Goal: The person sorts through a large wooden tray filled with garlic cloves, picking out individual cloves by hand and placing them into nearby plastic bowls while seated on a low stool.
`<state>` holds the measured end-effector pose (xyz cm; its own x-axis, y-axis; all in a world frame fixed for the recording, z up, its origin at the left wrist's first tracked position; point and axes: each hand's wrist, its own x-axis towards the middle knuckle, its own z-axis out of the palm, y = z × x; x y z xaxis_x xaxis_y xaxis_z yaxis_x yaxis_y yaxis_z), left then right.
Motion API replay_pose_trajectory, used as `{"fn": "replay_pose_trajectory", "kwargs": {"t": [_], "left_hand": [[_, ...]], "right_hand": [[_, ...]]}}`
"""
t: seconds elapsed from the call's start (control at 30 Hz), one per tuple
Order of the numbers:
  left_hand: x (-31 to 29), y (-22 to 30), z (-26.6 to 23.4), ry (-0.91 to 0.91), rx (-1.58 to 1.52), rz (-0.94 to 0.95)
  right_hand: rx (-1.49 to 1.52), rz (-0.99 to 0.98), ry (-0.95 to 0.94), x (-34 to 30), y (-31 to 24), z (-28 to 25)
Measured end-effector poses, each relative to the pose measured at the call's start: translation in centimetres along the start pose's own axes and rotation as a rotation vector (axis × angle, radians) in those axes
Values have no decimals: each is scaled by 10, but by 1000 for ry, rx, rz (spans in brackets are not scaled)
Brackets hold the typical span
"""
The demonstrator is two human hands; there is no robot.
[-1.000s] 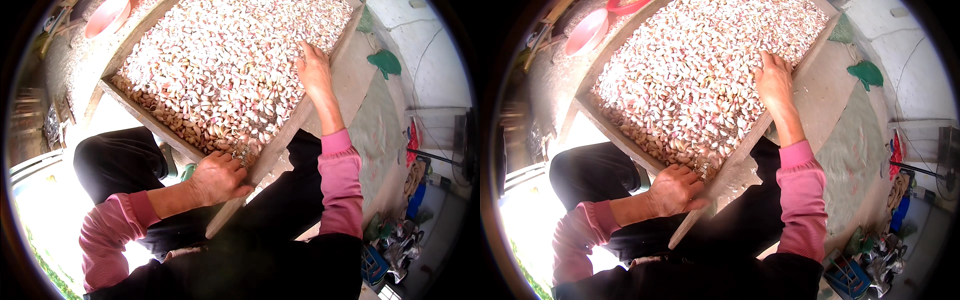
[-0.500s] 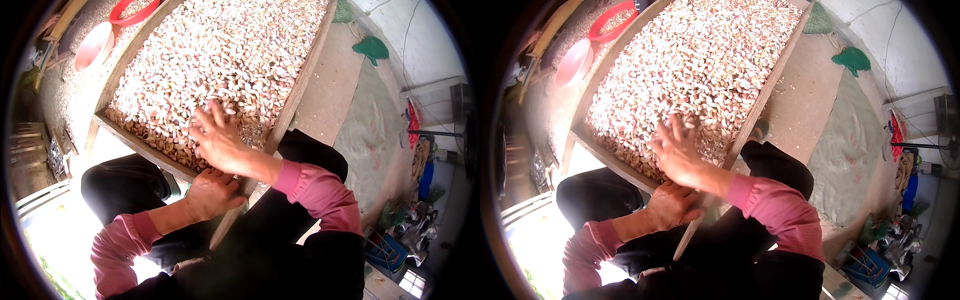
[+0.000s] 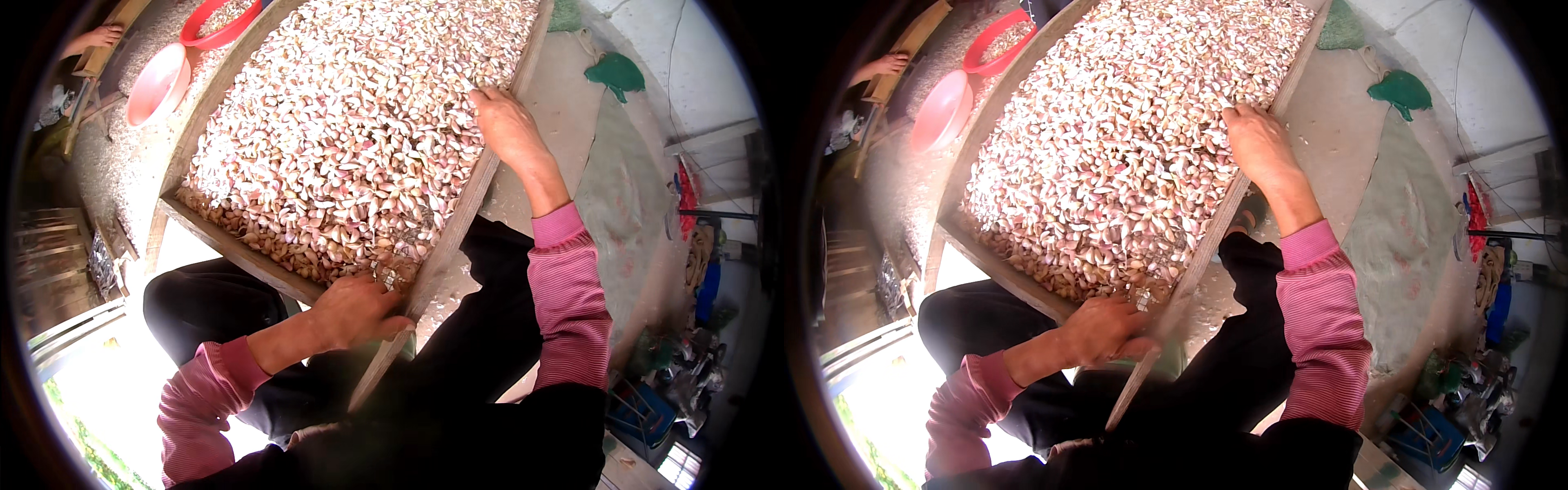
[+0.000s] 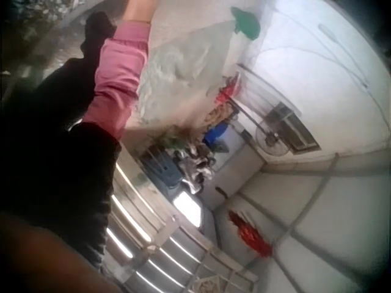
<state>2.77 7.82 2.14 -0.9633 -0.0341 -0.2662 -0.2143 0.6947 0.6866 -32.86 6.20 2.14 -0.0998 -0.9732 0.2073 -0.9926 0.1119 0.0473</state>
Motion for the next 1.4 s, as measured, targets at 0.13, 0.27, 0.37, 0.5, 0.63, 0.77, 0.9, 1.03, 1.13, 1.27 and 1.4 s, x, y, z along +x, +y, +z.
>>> {"fn": "replay_pose_trajectory", "kwargs": {"t": [0.13,0.27,0.37,0.5,0.63,0.77,0.9,1.03,1.13,1.27,1.4], "left_hand": [[2,2,-2,-16,-86,-76],[2,-5,-2,49,-153,-125],[9,-16,-10,309,-55,-102],[9,-25,-12,427,-18,-102],[11,-19,-4,368,18,-17],[19,-22,12,445,86,155],[24,-30,29,313,55,96],[30,-38,61,96,73,60],[30,-35,57,155,37,77],[33,-15,25,83,4,78],[29,-23,31,153,-8,107]], "right_hand": [[-294,95,-431,4,-61,7],[-403,-127,-591,-11,-123,-17],[86,-202,-295,-36,-153,-21],[666,-95,-196,-9,-108,-30],[375,305,53,23,-30,-21],[259,612,-121,63,-21,39],[261,680,-129,99,-79,97],[314,391,134,119,-127,109],[480,224,10,115,-172,87],[609,-46,-157,82,-211,58],[571,-310,-452,42,-234,21]]}}
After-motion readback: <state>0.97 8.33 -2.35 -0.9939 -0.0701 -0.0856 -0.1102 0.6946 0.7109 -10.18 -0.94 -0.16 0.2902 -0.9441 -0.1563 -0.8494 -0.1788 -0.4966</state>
